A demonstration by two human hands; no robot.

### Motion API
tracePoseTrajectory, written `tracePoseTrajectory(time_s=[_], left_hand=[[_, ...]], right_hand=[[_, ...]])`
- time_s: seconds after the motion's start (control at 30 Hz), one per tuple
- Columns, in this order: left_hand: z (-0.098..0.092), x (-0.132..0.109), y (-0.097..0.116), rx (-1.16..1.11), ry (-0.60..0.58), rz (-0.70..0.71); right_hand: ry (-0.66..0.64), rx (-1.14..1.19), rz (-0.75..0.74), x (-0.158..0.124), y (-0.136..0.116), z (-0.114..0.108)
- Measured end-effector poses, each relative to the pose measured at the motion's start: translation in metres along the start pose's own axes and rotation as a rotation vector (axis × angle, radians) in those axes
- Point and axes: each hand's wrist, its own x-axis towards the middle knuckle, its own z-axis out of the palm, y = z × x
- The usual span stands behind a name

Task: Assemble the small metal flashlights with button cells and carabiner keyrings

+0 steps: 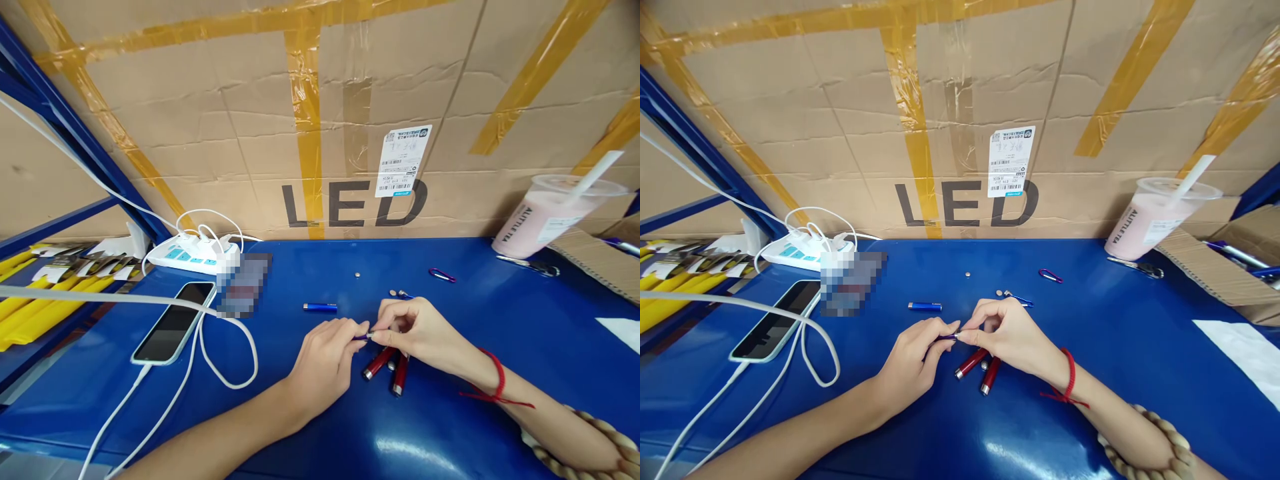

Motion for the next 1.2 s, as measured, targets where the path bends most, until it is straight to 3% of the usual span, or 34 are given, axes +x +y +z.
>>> tracePoseTrajectory(time_s=[0.13, 0.4, 0.93, 1.2], left_hand=[[0.001, 0.0, 0.0, 0.004, 0.0, -0.007], [0.001, 0.003, 0.005, -0.145, -0.136, -0.263], [0.001, 0.007, 0.001, -0.229, -0.204, -0.328], [0.001, 0.006, -0.002, -0.241, -0.211, -0.343]], right_hand=[[0.007, 0.056, 0.085, 0.002, 0.004, 0.001], [-0.005, -0.007, 0.114, 0.006, 0.006, -0.007], [0.08, -0.139, -0.035, 0.003, 0.001, -0.011], [0.046, -0.195, -0.085, 0.003, 0.003, -0.008]])
